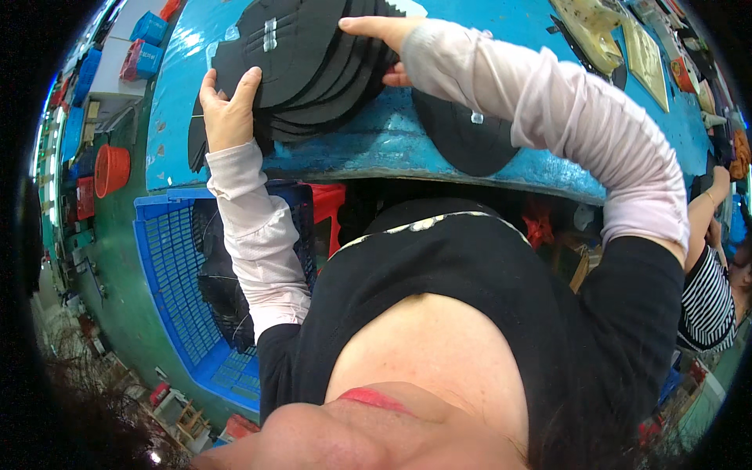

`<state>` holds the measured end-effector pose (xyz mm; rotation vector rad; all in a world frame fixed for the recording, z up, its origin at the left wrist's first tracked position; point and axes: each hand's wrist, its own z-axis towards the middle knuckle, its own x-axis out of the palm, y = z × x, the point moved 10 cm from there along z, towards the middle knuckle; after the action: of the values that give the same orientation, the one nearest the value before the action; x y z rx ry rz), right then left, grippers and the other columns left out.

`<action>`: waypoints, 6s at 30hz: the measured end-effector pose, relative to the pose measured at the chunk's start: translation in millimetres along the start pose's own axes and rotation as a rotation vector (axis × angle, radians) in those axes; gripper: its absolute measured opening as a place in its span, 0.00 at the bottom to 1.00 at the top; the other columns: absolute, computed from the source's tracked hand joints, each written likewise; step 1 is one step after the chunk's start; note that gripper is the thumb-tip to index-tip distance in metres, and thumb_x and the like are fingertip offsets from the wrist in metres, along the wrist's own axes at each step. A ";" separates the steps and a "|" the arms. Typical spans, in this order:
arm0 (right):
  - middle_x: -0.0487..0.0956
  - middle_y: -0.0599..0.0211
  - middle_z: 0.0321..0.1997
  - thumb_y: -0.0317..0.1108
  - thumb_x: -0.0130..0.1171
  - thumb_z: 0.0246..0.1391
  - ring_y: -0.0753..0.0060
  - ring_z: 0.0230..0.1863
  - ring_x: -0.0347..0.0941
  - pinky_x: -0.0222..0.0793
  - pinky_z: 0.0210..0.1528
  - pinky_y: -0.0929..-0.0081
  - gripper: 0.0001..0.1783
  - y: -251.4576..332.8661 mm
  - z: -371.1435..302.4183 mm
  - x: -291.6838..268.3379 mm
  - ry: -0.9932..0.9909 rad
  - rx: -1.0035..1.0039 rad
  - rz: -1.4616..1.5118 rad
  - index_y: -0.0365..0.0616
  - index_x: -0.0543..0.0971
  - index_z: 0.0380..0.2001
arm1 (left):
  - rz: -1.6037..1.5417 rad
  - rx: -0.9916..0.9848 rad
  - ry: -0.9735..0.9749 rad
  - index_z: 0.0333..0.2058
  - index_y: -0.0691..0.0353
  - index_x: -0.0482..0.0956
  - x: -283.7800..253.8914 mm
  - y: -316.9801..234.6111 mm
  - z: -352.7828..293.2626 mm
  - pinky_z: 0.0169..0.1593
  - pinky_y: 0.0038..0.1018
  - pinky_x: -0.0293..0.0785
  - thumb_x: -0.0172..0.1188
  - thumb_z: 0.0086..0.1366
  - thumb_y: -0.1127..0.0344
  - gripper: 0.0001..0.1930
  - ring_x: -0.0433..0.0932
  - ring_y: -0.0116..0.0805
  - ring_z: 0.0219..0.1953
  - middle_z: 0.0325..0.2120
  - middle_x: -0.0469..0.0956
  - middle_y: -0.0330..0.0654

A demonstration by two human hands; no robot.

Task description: The person applies adhesive onto shoe pieces using a small metal tool and stacks them. The person then bundles the stack of shoe pieces with a rubber band and applies adhesive onto additional shoe pieces.

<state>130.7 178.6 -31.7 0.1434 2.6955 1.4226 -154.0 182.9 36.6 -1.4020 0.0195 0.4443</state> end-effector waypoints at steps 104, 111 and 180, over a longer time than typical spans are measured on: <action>0.86 0.58 0.47 0.42 0.68 0.53 0.54 0.47 0.82 0.77 0.56 0.57 0.23 31.1 98.0 9.9 0.515 0.095 0.389 0.40 0.81 0.49 | 0.507 0.474 0.331 0.58 0.70 0.65 171.4 -32.3 -142.5 0.46 0.40 0.76 0.79 0.49 0.56 0.44 0.80 0.54 0.41 0.41 0.80 0.54; 0.85 0.58 0.49 0.45 0.69 0.53 0.57 0.49 0.81 0.76 0.57 0.60 0.26 24.1 69.2 -21.5 0.425 0.072 0.286 0.40 0.80 0.51 | 0.752 0.247 0.478 0.62 0.69 0.59 211.5 -33.3 -110.6 0.50 0.42 0.79 0.82 0.45 0.53 0.52 0.80 0.60 0.46 0.44 0.78 0.59; 0.84 0.56 0.51 0.39 0.61 0.58 0.63 0.52 0.82 0.73 0.62 0.66 0.24 -40.5 -55.2 -94.0 0.347 0.033 0.646 0.34 0.79 0.54 | -0.556 -0.375 0.501 0.55 0.69 0.77 150.0 1.7 -95.0 0.57 0.31 0.74 0.69 0.63 0.64 0.25 0.78 0.34 0.51 0.50 0.80 0.42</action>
<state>215.4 99.0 -30.8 0.9244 3.1178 1.6755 6.5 136.0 -23.1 -1.7773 -0.0488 -0.3898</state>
